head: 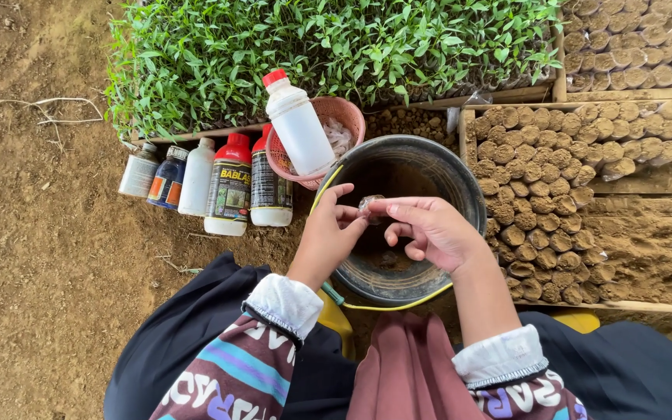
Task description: The person sits on the ground and fills small plastic seedling pots with soil from a bucket. They press the soil into the pots by hand and place the filled pots into a wooden tray.
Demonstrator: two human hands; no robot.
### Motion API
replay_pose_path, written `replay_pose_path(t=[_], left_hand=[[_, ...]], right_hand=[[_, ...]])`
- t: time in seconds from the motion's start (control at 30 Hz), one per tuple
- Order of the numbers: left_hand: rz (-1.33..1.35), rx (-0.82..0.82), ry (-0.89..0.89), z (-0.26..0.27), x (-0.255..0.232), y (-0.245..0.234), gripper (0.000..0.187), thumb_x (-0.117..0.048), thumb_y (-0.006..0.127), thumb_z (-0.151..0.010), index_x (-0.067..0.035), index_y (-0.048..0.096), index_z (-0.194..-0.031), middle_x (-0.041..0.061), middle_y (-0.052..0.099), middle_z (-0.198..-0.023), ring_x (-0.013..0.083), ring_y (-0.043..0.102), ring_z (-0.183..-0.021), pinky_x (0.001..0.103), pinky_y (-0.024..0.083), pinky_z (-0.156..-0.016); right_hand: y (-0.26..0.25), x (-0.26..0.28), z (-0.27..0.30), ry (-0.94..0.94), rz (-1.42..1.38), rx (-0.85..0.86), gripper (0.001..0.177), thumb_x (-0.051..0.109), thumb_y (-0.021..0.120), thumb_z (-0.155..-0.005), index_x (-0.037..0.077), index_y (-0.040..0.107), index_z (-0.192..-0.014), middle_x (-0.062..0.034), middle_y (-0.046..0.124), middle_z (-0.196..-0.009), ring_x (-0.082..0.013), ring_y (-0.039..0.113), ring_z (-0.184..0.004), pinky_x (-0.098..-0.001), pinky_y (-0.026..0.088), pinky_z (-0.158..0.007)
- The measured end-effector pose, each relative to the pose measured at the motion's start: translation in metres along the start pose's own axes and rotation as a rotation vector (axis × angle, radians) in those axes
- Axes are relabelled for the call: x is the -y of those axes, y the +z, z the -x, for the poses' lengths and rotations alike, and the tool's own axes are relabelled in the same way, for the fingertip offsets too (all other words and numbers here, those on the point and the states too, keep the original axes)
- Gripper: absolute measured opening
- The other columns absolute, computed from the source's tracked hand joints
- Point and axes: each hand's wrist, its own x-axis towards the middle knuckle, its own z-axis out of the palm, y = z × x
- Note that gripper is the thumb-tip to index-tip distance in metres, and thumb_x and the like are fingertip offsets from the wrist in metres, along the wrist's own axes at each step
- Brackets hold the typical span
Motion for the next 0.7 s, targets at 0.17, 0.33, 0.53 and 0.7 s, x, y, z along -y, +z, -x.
replay_pose_path(t=[0.17, 0.33, 0.53, 0.7], left_hand=[[0.114, 0.007, 0.005, -0.001, 0.002, -0.002, 0.058, -0.007, 0.062, -0.094, -0.006, 0.043, -0.148, 0.013, 0.076, -0.105, 0.0188, 0.075, -0.097, 0.029, 0.060, -0.087], [0.158, 0.031, 0.016, -0.003, 0.005, -0.001, 0.055, -0.004, 0.062, -0.095, -0.006, 0.044, -0.147, 0.012, 0.075, -0.105, 0.0180, 0.074, -0.097, 0.029, 0.059, -0.089], [0.156, 0.040, 0.021, -0.003, 0.006, 0.000, 0.055, -0.004, 0.062, -0.095, -0.007, 0.045, -0.147, 0.011, 0.075, -0.105, 0.0176, 0.074, -0.097, 0.028, 0.059, -0.090], [0.117, 0.058, 0.028, -0.006, 0.012, 0.002, 0.051, -0.005, 0.063, -0.095, -0.007, 0.048, -0.143, 0.010, 0.075, -0.104, 0.0175, 0.075, -0.096, 0.028, 0.060, -0.088]], right_hand=[[-0.004, 0.014, 0.003, -0.194, 0.257, -0.144, 0.032, 0.006, 0.066, -0.090, -0.001, 0.071, -0.121, -0.0150, 0.074, -0.109, -0.0164, 0.068, -0.063, -0.0170, 0.044, -0.032], [-0.020, 0.001, -0.010, -0.275, 0.495, -0.283, 0.030, 0.003, 0.073, -0.085, 0.004, 0.075, -0.114, -0.0115, 0.074, -0.098, -0.0161, 0.066, -0.065, -0.0213, 0.049, -0.040], [-0.005, -0.009, -0.018, -0.140, 0.845, -0.411, 0.020, 0.033, 0.085, -0.075, 0.021, 0.080, -0.091, 0.0054, 0.075, -0.086, -0.0070, 0.070, -0.072, -0.0211, 0.056, -0.054], [0.006, -0.020, -0.024, -0.122, 0.856, -0.474, 0.013, 0.029, 0.078, -0.082, 0.019, 0.081, -0.090, 0.0025, 0.075, -0.081, -0.0103, 0.069, -0.070, -0.0258, 0.057, -0.057]])
